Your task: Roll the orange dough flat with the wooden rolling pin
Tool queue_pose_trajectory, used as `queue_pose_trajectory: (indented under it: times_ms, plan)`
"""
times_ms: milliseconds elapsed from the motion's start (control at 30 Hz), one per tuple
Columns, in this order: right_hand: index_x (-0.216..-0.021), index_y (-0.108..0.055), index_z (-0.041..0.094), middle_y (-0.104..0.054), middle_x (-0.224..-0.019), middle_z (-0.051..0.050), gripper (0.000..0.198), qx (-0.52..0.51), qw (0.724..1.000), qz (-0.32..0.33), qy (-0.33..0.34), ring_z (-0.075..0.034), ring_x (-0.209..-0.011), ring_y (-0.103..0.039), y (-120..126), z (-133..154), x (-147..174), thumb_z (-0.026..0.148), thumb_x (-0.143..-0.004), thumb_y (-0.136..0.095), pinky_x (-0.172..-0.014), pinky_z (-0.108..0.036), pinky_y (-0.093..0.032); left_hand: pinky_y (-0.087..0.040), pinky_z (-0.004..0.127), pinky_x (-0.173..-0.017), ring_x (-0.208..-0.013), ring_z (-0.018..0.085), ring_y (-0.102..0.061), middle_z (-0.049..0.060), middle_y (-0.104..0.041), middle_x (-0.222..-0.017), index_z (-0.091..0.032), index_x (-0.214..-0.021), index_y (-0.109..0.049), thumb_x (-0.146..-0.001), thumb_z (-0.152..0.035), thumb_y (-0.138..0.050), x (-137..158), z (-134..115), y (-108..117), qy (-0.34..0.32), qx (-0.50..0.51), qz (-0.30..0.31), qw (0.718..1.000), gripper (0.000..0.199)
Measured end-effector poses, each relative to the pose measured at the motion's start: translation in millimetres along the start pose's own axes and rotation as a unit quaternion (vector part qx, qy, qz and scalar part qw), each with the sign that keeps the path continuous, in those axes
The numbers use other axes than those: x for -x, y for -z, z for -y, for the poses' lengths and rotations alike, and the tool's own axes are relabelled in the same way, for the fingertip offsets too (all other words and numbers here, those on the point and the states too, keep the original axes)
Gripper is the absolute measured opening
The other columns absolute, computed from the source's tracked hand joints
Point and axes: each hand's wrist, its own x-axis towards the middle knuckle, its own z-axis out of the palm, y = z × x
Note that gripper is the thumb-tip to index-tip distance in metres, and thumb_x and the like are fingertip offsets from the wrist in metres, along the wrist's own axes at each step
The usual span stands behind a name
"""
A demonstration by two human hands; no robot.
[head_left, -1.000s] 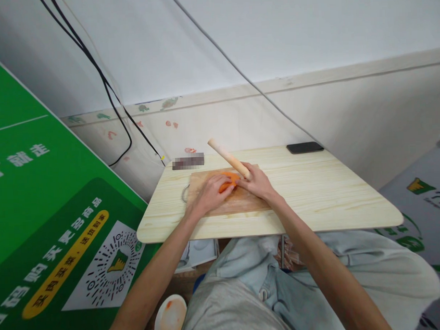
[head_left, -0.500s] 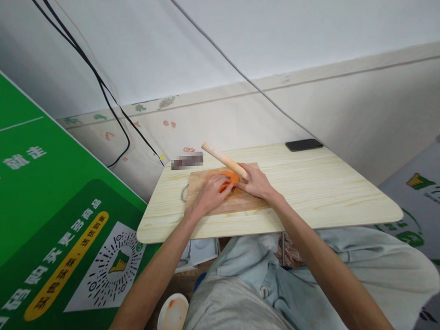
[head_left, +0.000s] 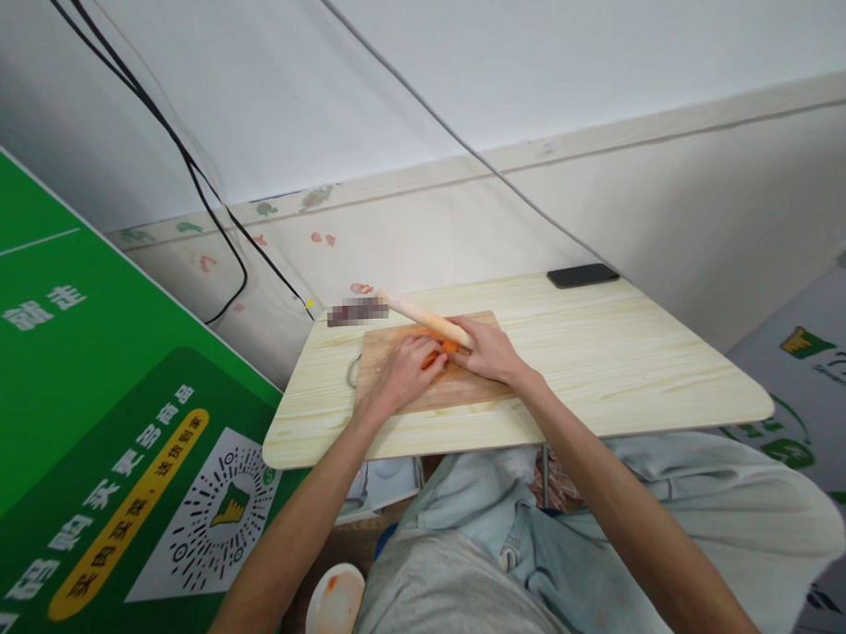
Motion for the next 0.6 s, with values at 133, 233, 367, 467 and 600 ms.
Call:
queue_pose_trajectory:
  times_ms: [133, 233, 367, 467, 600]
  plan:
    - [-0.151, -0.063, 0.026, -0.077, -0.138, -0.006, 0.062, 0.003, 1.0, 0.003, -0.004, -0.03, -0.121, -0.073, -0.1, -0.1, -1.0, 0.03, -0.09, -0.075, -0.104, -0.041, -0.055, -0.055, 0.049, -0.111, -0.115, 0.029, -0.072, 0.006, -0.081, -0.109, -0.024, -0.096, -0.076, -0.1, -0.023, -0.067, 0.0, 4.7, -0.7, -0.008, 0.022, 0.006, 1.0, 0.009]
    - [-0.151, -0.063, 0.028, -0.079, -0.134, -0.005, 0.063, 0.011, 1.0, 0.013, -0.012, -0.03, -0.118, -0.074, 0.7, -0.1, -1.8, 0.03, -0.089, -0.076, -0.1, -0.04, -0.056, -0.054, 0.051, -0.114, -0.112, 0.027, -0.074, 0.005, -0.082, -0.108, -0.024, -0.094, -0.077, -0.1, -0.025, -0.07, 0.0, 7.5, 0.0, -0.013, 0.052, 0.015, 0.998, 0.01]
    - [-0.152, -0.063, 0.028, -0.078, -0.135, -0.006, 0.065, 0.015, 1.0, 0.021, -0.017, -0.031, -0.12, -0.073, 1.5, -0.4, -2.7, 0.029, -0.089, -0.077, -0.101, -0.04, -0.056, -0.054, 0.052, -0.116, -0.125, 0.029, -0.071, 0.006, -0.083, -0.116, -0.024, -0.097, -0.08, -0.095, -0.02, -0.073, 2.2, 8.1, 2.0, 0.001, 0.082, 0.008, 0.997, 0.008]
    - [-0.152, -0.062, 0.028, -0.078, -0.136, -0.006, 0.065, 0.013, 0.999, 0.025, -0.02, -0.031, -0.12, -0.073, 1.2, -0.9, -3.3, 0.029, -0.088, -0.077, -0.101, -0.042, -0.056, -0.054, 0.053, -0.118, -0.13, 0.029, -0.069, 0.006, -0.082, -0.123, -0.024, -0.1, -0.081, -0.089, -0.011, -0.072, 4.1, 7.8, 3.2, 0.0, 0.087, 0.0, 0.996, 0.019]
    - [-0.152, -0.063, 0.028, -0.078, -0.135, -0.006, 0.064, 0.01, 0.999, 0.029, -0.019, -0.031, -0.119, -0.073, 1.1, -0.9, -3.7, 0.029, -0.089, -0.076, -0.1, -0.042, -0.056, -0.054, 0.052, -0.117, -0.129, 0.028, -0.07, 0.006, -0.083, -0.122, -0.024, -0.097, -0.081, -0.09, -0.008, -0.07, 4.3, 9.1, 3.1, -0.017, 0.097, -0.002, 0.995, 0.021]
